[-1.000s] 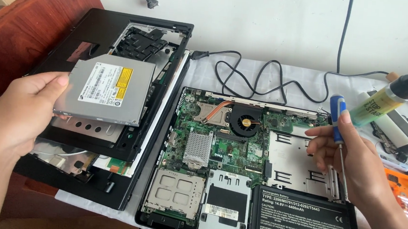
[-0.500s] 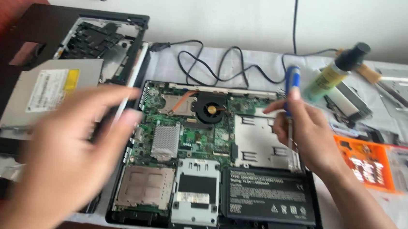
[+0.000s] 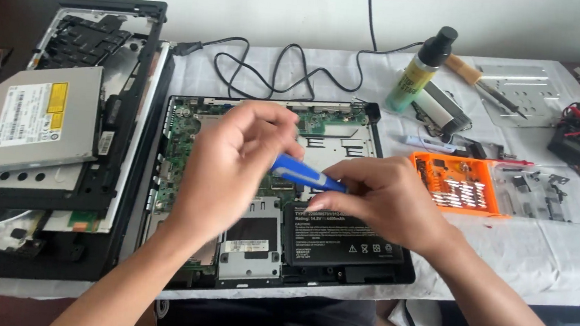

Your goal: Removing internal components of a laptop including RAM, optical drive, and battery using a screwdriver.

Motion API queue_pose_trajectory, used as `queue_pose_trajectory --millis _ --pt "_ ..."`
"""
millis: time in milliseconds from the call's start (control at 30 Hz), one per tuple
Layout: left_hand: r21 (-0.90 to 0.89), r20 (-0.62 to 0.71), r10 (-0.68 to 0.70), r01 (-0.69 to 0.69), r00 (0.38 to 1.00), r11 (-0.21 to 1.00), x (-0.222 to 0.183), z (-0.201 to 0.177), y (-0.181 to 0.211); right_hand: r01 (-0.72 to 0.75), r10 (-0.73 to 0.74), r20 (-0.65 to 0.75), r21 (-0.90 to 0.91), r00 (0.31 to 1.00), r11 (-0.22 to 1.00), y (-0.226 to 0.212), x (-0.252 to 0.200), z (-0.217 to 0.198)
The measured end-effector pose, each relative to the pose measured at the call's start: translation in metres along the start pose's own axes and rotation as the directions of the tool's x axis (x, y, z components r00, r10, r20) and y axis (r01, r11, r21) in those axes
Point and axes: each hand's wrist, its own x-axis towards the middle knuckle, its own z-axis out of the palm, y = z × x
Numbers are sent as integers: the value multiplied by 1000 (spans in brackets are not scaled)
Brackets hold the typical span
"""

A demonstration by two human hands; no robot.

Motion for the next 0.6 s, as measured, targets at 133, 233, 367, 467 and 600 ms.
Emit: queue_pose_trajectory --millis 133,233,367,467,600 --pt "245 310 232 -313 922 917 -14 4 -7 129 -126 76 -31 989 991 13 -3 2" --pt "312 368 167 -290 915 905 -28 0 -30 293 -287 69 -110 956 950 15 -5 -15" --pt "526 188 99 -185 977 830 -46 -18 -54 426 -383 209 -232 900 875 49 -42 -52" --pt "601 122 27 -96 992 794 -55 -28 -62 573 -454 376 -322 808 753 74 -76 -67" --pt "597 43 -101 55 994 801 -54 -32 -59 769 -571 536 -278 621 575 78 -79 -79"
